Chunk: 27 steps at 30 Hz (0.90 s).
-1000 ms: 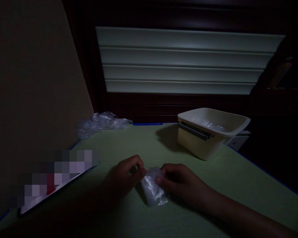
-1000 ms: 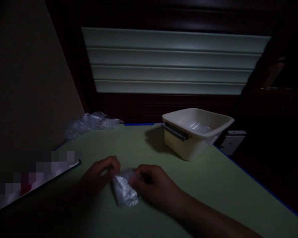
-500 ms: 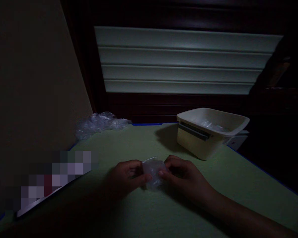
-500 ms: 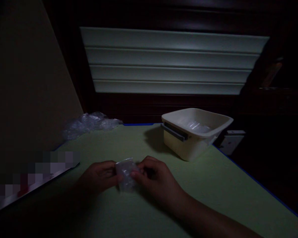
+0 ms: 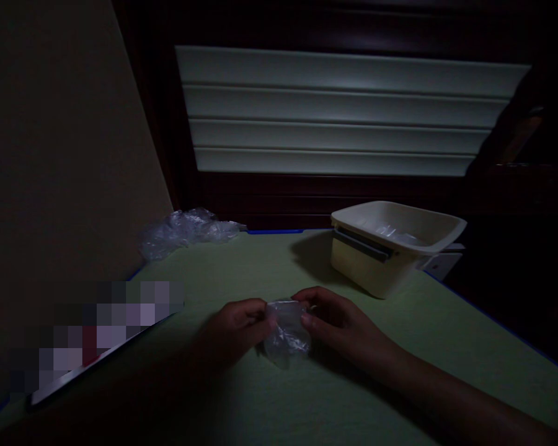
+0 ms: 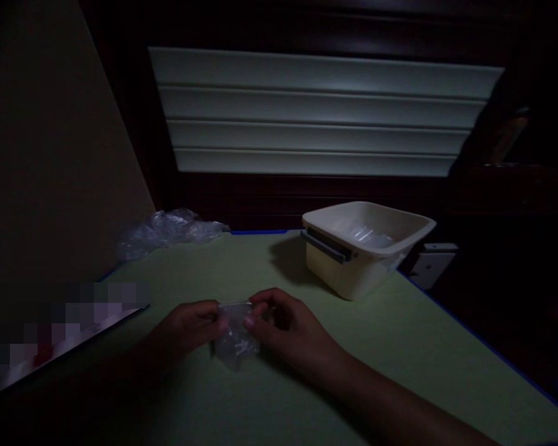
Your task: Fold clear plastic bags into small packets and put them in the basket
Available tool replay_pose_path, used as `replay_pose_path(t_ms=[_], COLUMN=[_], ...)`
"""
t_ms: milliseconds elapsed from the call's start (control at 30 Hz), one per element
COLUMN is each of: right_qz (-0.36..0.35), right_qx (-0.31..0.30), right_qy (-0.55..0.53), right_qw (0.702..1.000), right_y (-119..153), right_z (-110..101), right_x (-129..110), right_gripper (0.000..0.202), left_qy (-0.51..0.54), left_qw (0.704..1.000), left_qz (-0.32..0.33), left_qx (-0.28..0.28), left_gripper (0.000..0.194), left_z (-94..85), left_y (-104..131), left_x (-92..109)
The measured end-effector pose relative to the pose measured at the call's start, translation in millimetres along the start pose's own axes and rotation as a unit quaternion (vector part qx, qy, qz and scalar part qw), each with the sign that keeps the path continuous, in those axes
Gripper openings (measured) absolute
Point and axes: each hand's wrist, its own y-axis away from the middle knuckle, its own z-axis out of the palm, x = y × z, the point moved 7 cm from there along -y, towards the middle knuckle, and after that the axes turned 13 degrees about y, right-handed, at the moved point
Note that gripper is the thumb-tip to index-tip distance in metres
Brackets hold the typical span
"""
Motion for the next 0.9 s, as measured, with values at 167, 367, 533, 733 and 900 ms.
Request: replay_pose_path(t_ms=[167, 367, 533, 733, 900], right_qz=[0.018, 0.026, 0.032, 0.033, 0.032], right_qx=[-0.028, -0.039, -0.002, 0.008, 0.011], right_qy=[-0.019, -0.059, -0.082, -0.095, -0.089], right_qw=[0.999, 0.997, 0.996, 0.995, 0.995], right_y=[2, 3, 1, 1, -1], right_z=[5, 7, 1, -2, -3], right_x=[1, 0, -1, -1, 2], right_gripper=[0.047, 0.039, 0.037, 0.036, 0.036], left_qy=[0.018, 0.042, 0.097, 0.033, 0.028], left_qw=[1.000, 0.999, 0.992, 0.999, 0.999], left_qz=[0.013, 0.000, 0.002, -0.014, -0.023], left_qx=[-0.011, -0.034, -0.080, -0.005, -0.011], left_gripper=[0.021, 0.026, 0.040, 0.028, 0.032], left_z=[-0.3, 2.5, 7.7, -6.3, -6.2], left_y=[-3, 0, -2, -4, -2], left_x=[-4, -1, -8, -7, 1])
